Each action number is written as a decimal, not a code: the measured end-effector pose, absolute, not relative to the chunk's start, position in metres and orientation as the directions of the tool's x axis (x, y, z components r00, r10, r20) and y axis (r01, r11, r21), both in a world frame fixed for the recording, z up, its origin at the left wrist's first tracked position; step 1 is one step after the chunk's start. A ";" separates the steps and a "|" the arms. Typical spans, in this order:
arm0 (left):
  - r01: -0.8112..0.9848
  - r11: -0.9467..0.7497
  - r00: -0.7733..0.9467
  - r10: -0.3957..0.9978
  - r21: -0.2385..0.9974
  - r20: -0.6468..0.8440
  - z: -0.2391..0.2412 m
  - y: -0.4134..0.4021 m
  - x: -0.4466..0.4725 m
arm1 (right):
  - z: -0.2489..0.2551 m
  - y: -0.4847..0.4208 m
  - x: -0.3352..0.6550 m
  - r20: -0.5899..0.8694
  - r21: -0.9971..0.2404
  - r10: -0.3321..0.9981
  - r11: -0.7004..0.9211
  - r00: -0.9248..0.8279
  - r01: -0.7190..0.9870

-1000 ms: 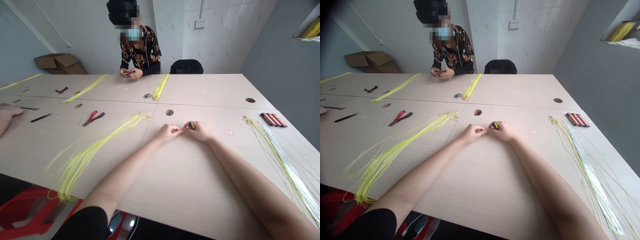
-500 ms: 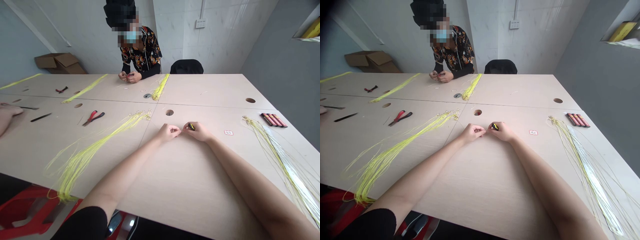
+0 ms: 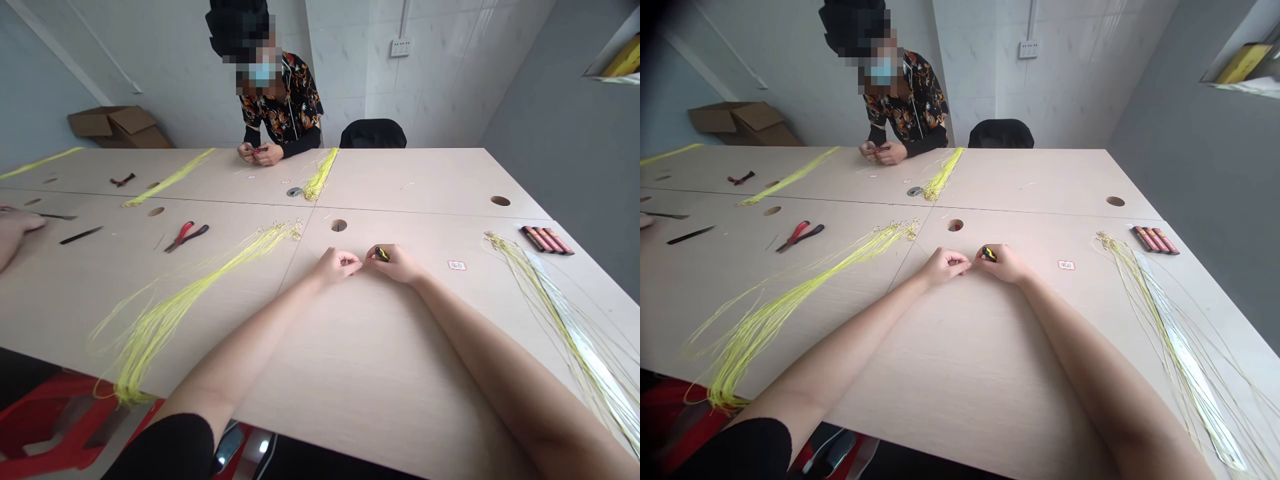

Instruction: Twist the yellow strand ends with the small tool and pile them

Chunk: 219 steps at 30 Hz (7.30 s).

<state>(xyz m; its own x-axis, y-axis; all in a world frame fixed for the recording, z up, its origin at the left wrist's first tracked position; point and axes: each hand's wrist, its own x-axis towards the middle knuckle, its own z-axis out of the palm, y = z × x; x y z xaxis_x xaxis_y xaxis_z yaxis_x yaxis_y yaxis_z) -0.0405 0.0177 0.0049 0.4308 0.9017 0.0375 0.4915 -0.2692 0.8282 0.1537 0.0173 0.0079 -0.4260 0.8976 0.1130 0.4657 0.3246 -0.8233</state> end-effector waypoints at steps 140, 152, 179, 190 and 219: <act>0.499 -0.368 0.486 0.868 0.784 0.098 0.001 0.019 -0.041 | 0.003 0.019 0.155 0.129 -0.818 0.886 0.349 -0.446 0.457; 0.496 -0.370 0.495 0.864 0.786 0.094 0.000 0.019 -0.041 | 0.007 0.017 0.155 0.105 -0.812 0.890 0.334 -0.445 0.478; 0.502 -0.406 0.506 0.854 0.764 0.122 0.001 0.019 -0.041 | 0.005 0.018 0.154 0.119 -0.794 0.886 0.356 -0.448 0.494; 0.508 -0.403 0.508 0.854 0.761 0.114 0.001 0.019 -0.042 | 0.007 0.017 0.154 0.124 -0.787 0.884 0.365 -0.452 0.497; 0.512 -0.386 0.500 0.860 0.768 0.098 0.002 0.019 -0.041 | 0.008 0.017 0.153 0.132 -0.783 0.882 0.373 -0.453 0.498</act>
